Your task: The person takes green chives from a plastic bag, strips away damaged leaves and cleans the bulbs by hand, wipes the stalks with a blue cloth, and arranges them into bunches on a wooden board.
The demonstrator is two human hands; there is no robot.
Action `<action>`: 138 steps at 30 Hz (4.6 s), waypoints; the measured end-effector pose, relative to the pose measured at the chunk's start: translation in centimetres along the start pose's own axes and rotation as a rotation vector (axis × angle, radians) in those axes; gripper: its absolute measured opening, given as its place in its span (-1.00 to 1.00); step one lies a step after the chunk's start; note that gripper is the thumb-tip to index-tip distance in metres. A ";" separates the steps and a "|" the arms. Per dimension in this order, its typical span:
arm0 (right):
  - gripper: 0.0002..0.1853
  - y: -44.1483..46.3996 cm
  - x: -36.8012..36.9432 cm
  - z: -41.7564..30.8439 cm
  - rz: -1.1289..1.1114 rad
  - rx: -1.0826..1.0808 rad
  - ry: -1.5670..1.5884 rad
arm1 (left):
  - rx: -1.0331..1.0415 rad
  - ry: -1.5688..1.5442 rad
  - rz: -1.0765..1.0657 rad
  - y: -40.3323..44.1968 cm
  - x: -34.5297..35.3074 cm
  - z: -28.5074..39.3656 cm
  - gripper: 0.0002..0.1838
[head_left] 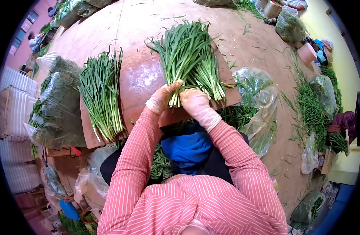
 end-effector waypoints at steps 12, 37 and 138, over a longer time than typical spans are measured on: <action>-0.14 0.7 -4.7 2.5 0.087 0.075 -0.307 | -0.075 0.107 0.064 -3.5 -1.7 0.8 -0.75; -0.12 -3.6 2.1 -9.8 -0.804 0.114 2.163 | -0.290 -0.322 -0.334 -20.7 1.4 -8.3 -0.31; -0.67 -13.1 -4.7 -9.0 -0.083 -0.165 0.679 | 1.420 -0.470 -0.037 -45.3 -13.2 14.2 -0.52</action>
Point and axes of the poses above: each hand's wrist, its own y-axis towards the middle knuckle, its own x-axis out of the palm, z = x × y, the point moved 9 cm from there along y, towards the middle knuckle
